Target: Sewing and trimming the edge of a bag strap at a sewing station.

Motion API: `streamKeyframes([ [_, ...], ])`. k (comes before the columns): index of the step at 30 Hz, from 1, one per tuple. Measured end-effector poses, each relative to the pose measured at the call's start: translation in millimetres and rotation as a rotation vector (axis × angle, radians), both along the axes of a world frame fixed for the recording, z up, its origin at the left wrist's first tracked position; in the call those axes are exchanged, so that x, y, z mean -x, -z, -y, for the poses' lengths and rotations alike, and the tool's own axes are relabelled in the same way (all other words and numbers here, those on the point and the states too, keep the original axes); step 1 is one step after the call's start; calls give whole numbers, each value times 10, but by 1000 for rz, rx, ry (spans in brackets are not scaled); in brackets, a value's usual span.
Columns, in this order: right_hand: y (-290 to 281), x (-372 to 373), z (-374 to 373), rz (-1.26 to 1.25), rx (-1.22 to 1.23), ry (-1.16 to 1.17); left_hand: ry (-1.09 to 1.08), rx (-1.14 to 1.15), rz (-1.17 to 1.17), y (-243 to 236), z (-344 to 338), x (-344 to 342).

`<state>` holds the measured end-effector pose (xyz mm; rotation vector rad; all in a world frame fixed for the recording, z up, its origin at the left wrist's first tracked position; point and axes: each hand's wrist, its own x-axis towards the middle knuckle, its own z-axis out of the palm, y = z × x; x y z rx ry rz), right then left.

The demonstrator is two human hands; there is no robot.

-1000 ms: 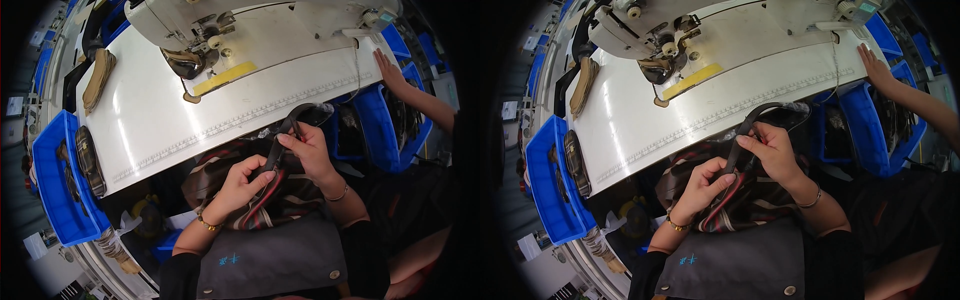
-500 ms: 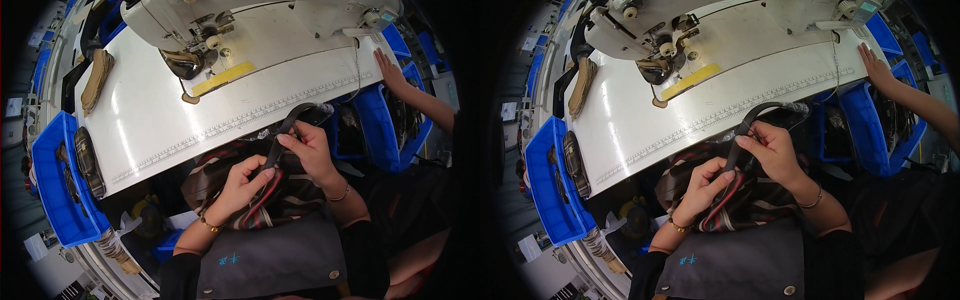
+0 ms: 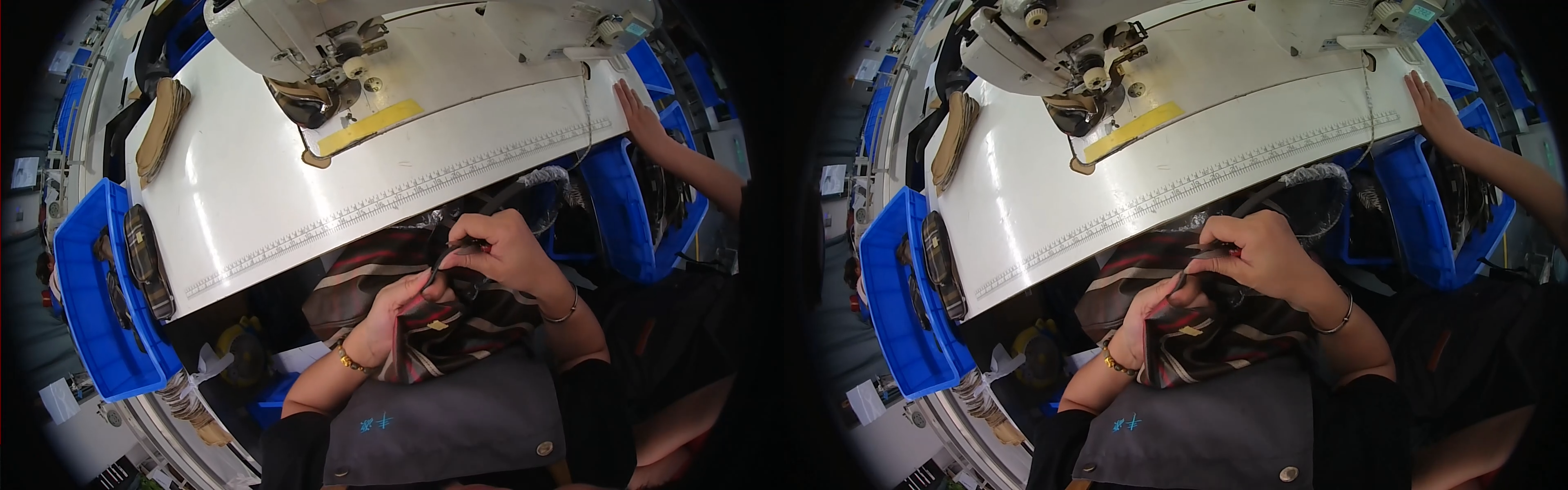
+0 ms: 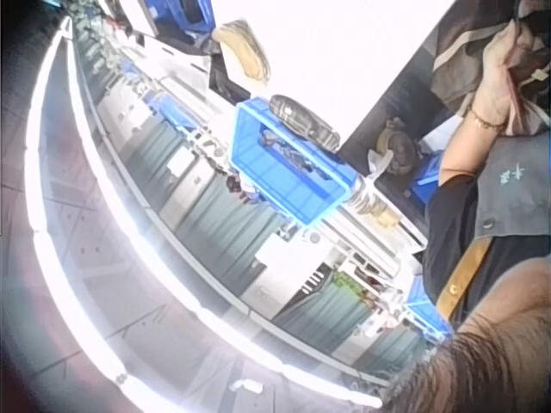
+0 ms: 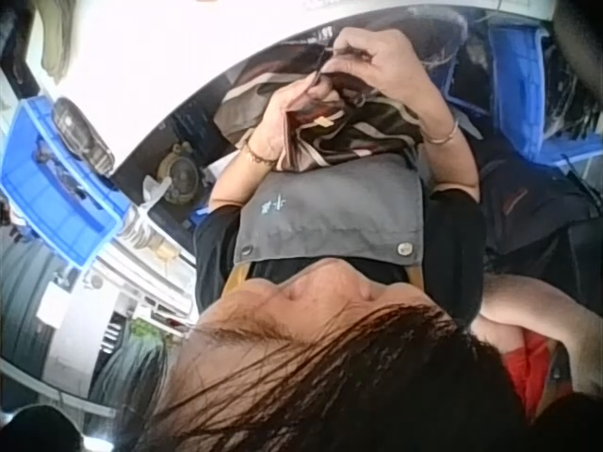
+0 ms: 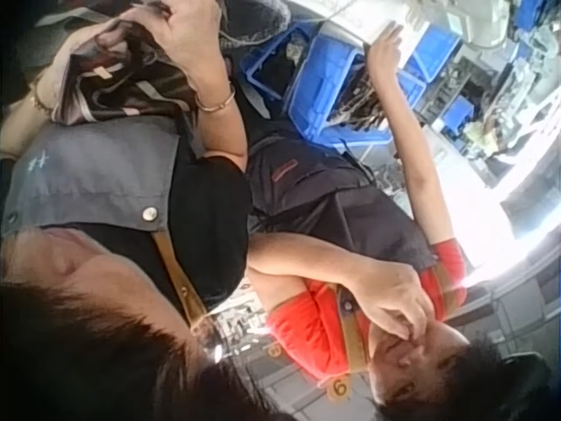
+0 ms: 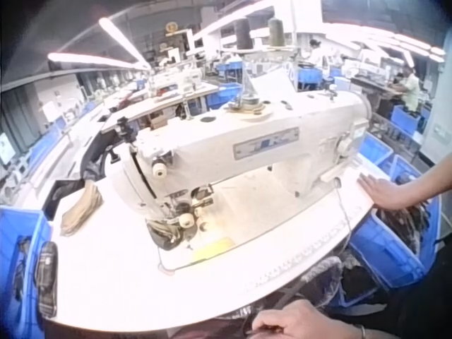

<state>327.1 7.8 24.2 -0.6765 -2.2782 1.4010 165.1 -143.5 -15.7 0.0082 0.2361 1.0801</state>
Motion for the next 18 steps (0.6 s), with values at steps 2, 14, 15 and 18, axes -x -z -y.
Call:
streamKeyframes([
  [2,-11,-8,4,98,-85,34,-58,51,-305,-73,5,13],
  [14,-153,-56,-196,240,239,-15,-134,-69,-901,-294,-61,53],
  [15,-151,-52,-195,230,259,-14,-135,-68,-902,-285,-57,51],
  [18,-116,-55,-187,231,266,-15,-110,-22,-806,-249,-47,44],
])
